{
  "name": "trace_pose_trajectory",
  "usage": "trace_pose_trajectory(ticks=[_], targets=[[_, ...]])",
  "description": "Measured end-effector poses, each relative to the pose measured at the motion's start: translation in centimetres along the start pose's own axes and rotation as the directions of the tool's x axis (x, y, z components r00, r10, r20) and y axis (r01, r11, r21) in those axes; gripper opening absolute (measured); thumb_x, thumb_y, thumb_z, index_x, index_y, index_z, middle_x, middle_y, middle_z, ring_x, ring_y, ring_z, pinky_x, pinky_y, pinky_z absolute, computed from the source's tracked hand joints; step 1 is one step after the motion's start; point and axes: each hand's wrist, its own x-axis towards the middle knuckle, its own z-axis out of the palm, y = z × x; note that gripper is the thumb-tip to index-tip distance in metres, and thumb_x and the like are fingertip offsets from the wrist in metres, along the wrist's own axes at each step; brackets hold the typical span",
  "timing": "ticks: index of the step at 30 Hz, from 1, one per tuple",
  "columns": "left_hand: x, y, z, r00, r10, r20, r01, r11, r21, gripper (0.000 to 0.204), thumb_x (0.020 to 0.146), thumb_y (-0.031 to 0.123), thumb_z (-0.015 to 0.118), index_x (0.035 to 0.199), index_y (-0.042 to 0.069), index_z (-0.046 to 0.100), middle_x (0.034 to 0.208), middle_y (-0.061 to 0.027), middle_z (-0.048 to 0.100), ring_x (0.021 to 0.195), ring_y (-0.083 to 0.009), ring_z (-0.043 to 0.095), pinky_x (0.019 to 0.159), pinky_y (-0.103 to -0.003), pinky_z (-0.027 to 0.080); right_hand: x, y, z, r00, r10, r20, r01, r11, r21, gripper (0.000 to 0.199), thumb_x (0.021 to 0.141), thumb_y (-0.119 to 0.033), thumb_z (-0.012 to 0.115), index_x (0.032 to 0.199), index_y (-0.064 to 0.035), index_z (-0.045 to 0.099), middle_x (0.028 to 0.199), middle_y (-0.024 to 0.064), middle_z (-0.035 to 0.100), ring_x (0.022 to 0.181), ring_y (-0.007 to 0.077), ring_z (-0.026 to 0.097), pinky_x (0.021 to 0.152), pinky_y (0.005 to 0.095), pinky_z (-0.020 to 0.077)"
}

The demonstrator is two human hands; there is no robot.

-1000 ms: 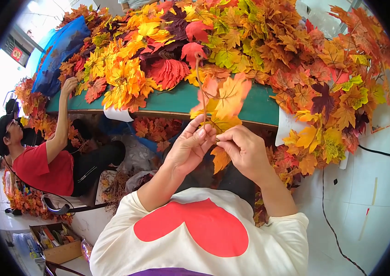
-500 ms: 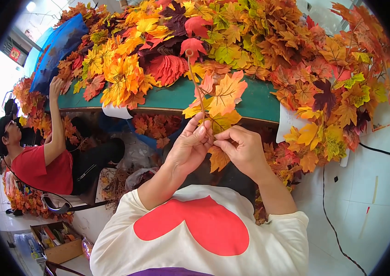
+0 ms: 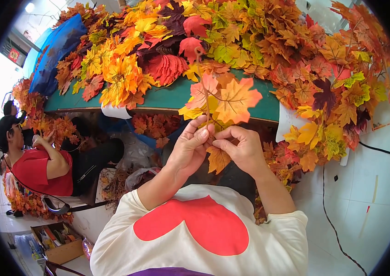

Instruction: The person assembles a decorative garland by attaching artificial maple leaves to a central twine by hand.

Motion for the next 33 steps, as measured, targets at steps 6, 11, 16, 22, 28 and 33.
trace_pose_trajectory(ticks=[6,11,16,22,28,33], targets=[[-0.1,-0.1,0.1,1.000,0.005,0.007,-0.006,1.000,0.023,0.031,0.080,0.003,0.062,0.109,0.008,0.052,0.095,-0.0073,0.063,0.089,-0.0120,0.058,0.082,-0.025,0.043,-0.3,1.1,0.6,0.962,0.244,0.121,-0.271,0.903,0.333,0.008,0.076,-0.003,0.064,0.082,0.0026,0.063,0.074,0.0073,0.065,0.060,0.0066,0.057,0.055,0.0194,0.0452],[-0.2,-0.4,-0.4,1.000,0.004,0.022,-0.004,1.000,0.007,0.028,0.081,0.003,0.061,0.106,0.008,0.052,0.095,-0.0075,0.063,0.089,-0.0127,0.059,0.082,-0.025,0.044,-0.6,0.5,1.1,0.953,0.257,0.163,-0.304,0.833,0.462,0.006,0.077,-0.001,0.062,0.082,0.0023,0.061,0.076,0.0036,0.061,0.067,0.0087,0.056,0.063,0.0205,0.0448],[-0.3,-0.9,-0.6,0.996,0.093,0.019,-0.093,0.996,-0.001,0.025,0.081,0.003,0.060,0.104,0.007,0.052,0.095,-0.0085,0.063,0.090,-0.0134,0.059,0.082,-0.026,0.044,-0.7,1.4,1.6,0.945,0.277,0.174,-0.327,0.784,0.528,0.007,0.079,-0.003,0.061,0.084,0.0022,0.061,0.077,0.0037,0.061,0.067,0.0077,0.055,0.061,0.0196,0.0438],[-0.6,-1.0,-0.6,0.989,0.134,0.063,-0.133,0.991,-0.007,0.025,0.082,0.002,0.059,0.105,0.006,0.052,0.095,-0.0088,0.063,0.091,-0.0137,0.059,0.084,-0.026,0.044,-0.9,0.6,1.5,0.942,0.289,0.168,-0.331,0.740,0.585,0.015,0.080,-0.002,0.061,0.094,0.0023,0.057,0.080,0.0062,0.061,0.071,0.0116,0.058,0.065,0.0223,0.0470],[-0.8,-1.0,-0.7,0.993,0.097,0.067,-0.100,0.994,0.045,0.024,0.082,0.002,0.060,0.104,0.005,0.052,0.093,-0.0083,0.063,0.090,-0.0135,0.059,0.084,-0.026,0.044,-1.3,1.5,1.2,0.913,0.346,0.215,-0.400,0.661,0.635,0.019,0.081,-0.003,0.060,0.099,0.0003,0.054,0.089,0.0050,0.059,0.078,0.0124,0.058,0.070,0.0237,0.0469],[-1.1,-1.2,-0.9,0.990,0.103,0.093,-0.116,0.981,0.153,0.021,0.082,0.002,0.059,0.101,0.007,0.053,0.092,-0.0062,0.062,0.090,-0.0146,0.058,0.085,-0.028,0.044,-1.4,1.7,1.0,0.891,0.374,0.257,-0.448,0.635,0.630,0.013,0.083,-0.005,0.060,0.095,-0.0028,0.057,0.092,0.0014,0.057,0.083,0.0100,0.055,0.073,0.0224,0.0443]])
